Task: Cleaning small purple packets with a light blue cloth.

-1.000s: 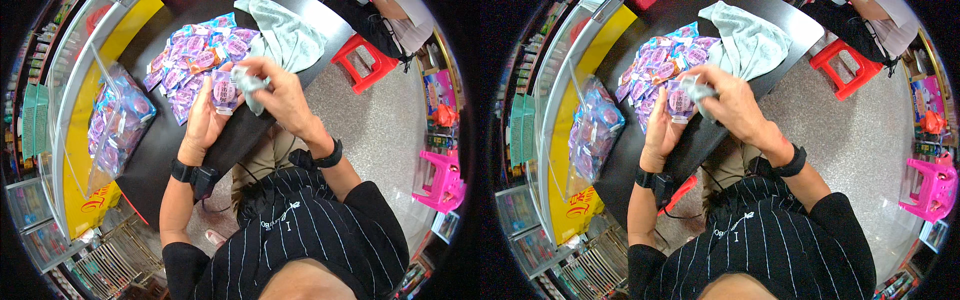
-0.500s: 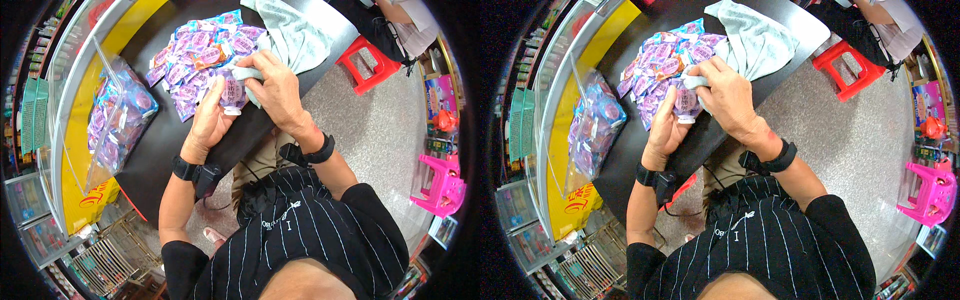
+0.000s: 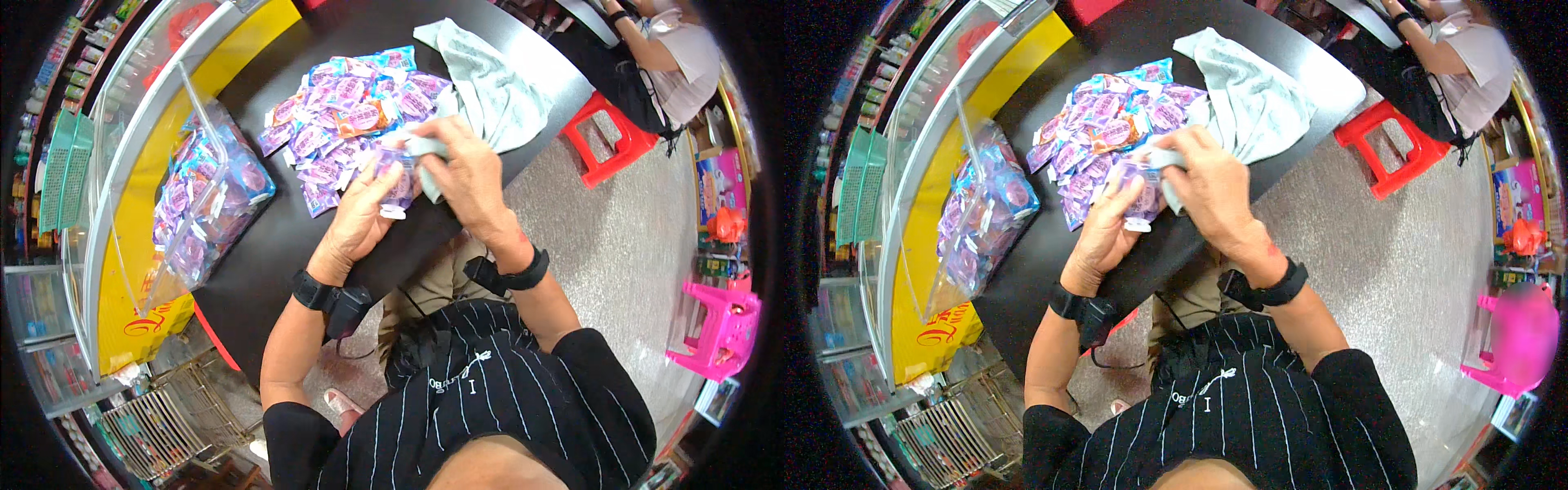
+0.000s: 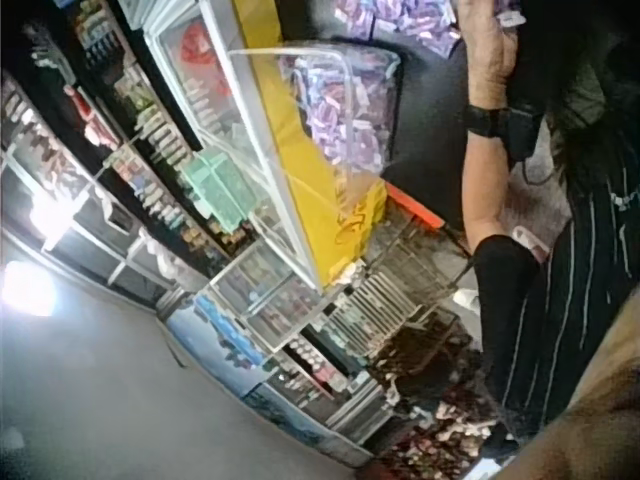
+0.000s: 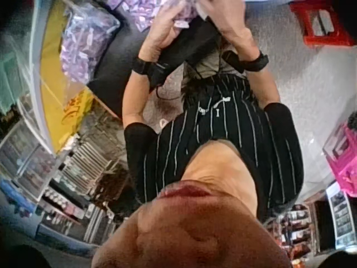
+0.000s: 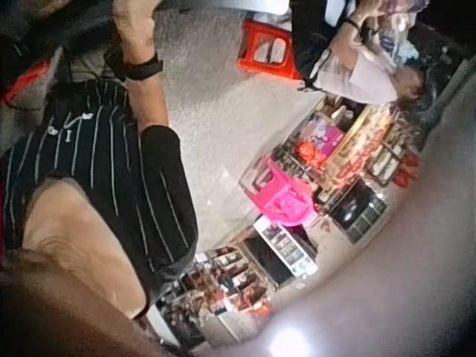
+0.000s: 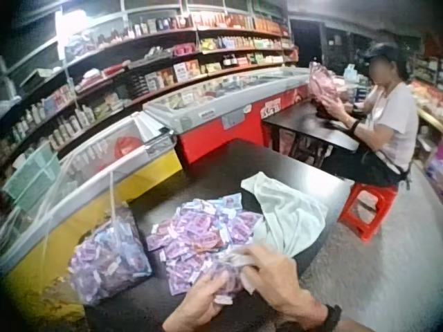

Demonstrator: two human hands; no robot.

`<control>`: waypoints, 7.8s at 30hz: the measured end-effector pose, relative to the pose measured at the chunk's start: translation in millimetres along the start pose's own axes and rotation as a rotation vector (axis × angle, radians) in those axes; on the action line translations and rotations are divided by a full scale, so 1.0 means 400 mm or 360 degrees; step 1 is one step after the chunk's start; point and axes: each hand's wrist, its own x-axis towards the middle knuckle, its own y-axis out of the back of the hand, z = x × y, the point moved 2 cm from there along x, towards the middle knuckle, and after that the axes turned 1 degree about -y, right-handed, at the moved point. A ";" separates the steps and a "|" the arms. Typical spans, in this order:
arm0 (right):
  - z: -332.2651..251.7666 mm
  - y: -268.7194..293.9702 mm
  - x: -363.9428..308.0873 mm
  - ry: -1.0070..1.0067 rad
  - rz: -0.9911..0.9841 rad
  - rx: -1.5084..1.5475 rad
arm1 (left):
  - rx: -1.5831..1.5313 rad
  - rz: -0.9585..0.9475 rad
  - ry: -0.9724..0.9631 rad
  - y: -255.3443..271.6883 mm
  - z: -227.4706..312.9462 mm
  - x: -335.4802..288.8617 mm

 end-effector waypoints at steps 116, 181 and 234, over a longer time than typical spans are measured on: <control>-0.021 -0.038 -0.031 -0.0399 -0.0139 0.0929 | -0.0060 -0.0031 -0.0091 0.016 -0.029 0.003; 0.037 0.056 0.020 -0.0484 0.0053 0.0772 | 0.0046 -0.0297 0.0012 -0.020 -0.019 -0.010; 0.101 0.121 0.084 -0.0126 0.0461 0.0068 | -0.0327 -0.0208 -0.0012 -0.027 -0.006 0.005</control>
